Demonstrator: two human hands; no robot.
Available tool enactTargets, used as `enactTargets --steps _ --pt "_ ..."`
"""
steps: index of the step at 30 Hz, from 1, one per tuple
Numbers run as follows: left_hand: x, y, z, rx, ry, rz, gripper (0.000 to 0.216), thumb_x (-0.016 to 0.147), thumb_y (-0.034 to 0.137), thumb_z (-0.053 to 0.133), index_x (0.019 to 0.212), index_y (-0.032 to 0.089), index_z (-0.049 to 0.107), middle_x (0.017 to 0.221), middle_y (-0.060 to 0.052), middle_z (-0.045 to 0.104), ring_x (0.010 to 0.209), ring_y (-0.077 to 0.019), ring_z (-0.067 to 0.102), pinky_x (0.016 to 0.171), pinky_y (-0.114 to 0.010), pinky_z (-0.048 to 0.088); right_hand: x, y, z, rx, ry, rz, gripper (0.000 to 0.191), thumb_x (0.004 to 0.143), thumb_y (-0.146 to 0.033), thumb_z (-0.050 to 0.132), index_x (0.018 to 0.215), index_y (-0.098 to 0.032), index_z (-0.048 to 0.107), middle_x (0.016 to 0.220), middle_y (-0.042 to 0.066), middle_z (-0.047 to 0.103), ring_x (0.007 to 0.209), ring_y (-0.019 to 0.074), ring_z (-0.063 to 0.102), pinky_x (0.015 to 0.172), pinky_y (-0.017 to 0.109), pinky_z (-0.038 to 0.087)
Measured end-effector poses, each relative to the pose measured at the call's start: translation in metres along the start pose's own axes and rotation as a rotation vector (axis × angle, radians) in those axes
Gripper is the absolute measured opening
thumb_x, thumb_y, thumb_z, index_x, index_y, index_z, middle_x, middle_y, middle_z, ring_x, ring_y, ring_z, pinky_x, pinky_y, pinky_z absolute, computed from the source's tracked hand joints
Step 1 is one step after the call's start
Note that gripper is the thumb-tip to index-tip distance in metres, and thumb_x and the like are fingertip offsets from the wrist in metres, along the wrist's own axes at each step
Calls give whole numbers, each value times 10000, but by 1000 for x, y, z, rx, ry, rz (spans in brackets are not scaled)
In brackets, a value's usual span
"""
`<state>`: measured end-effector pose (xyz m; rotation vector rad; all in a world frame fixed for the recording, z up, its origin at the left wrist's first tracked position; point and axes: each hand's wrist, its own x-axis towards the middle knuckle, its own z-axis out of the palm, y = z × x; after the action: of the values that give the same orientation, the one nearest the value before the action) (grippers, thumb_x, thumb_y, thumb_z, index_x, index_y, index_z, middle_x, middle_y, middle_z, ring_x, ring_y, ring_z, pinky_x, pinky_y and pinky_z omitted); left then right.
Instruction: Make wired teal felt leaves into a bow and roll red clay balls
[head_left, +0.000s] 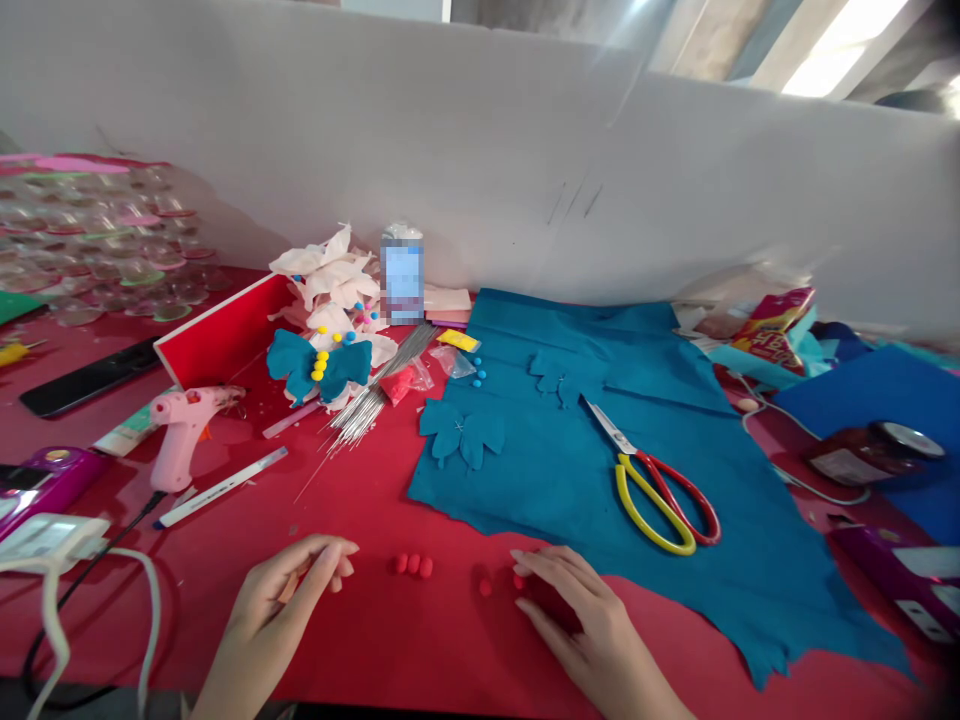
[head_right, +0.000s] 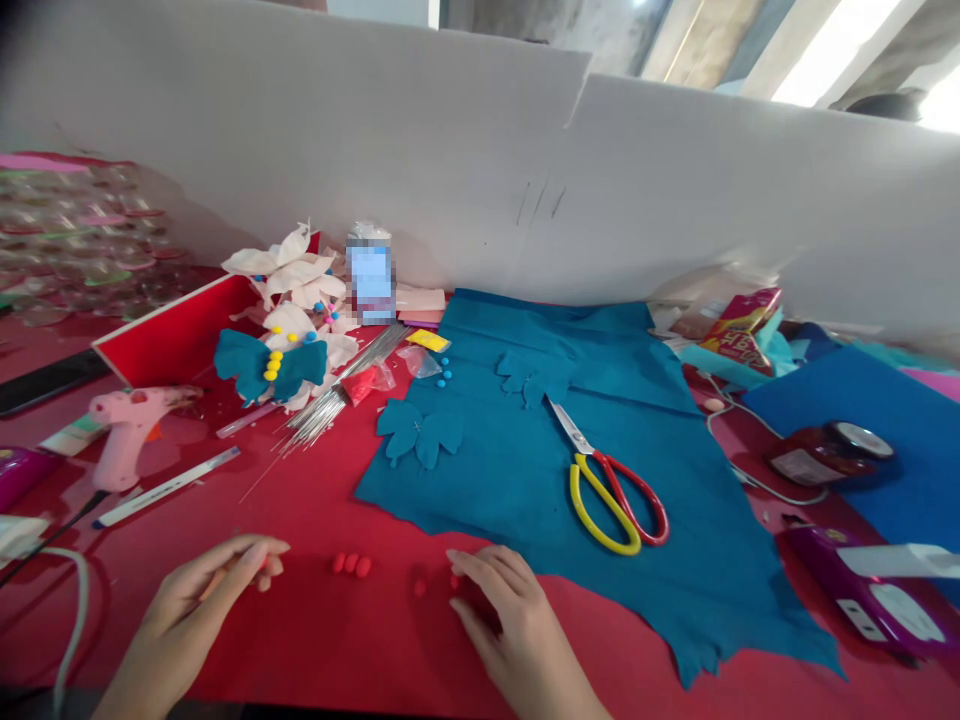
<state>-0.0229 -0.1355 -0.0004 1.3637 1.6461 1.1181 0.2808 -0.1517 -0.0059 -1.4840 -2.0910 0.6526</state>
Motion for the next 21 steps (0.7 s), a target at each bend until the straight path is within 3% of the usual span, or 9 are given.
enactTargets --steps 5,9,12,21 --pt "0 2 0 1 -21 -4 344 775 501 568 761 189 712 658 -31 665 613 -160 608 584 -207 519 6 -3 -2 -2 8 1 259 901 -245 500 1134 -269 611 1063 82 651 994 221 610 795 328 570" --pt "-1 5 2 -18 36 -32 338 770 506 574 757 198 712 655 -27 661 616 -160 600 590 -211 517 10 -7 -3 -52 -7 -22 264 907 -240 484 1136 -275 611 1159 88 612 1092 252 560 883 404 534" --pt "-1 4 2 -2 4 -15 356 763 520 573 761 193 715 659 -36 668 612 -169 606 577 -222 524 10 -8 -4 -61 0 -18 240 910 -240 477 1095 -276 625 1227 91 563 1151 267 518 898 421 526" --pt "-1 3 2 -12 17 -33 343 759 512 582 757 197 719 659 -28 670 613 -159 607 575 -205 512 5 -4 -2 -73 -2 -66 172 879 -291 557 1015 -282 663 1170 81 598 1106 267 541 867 411 534"
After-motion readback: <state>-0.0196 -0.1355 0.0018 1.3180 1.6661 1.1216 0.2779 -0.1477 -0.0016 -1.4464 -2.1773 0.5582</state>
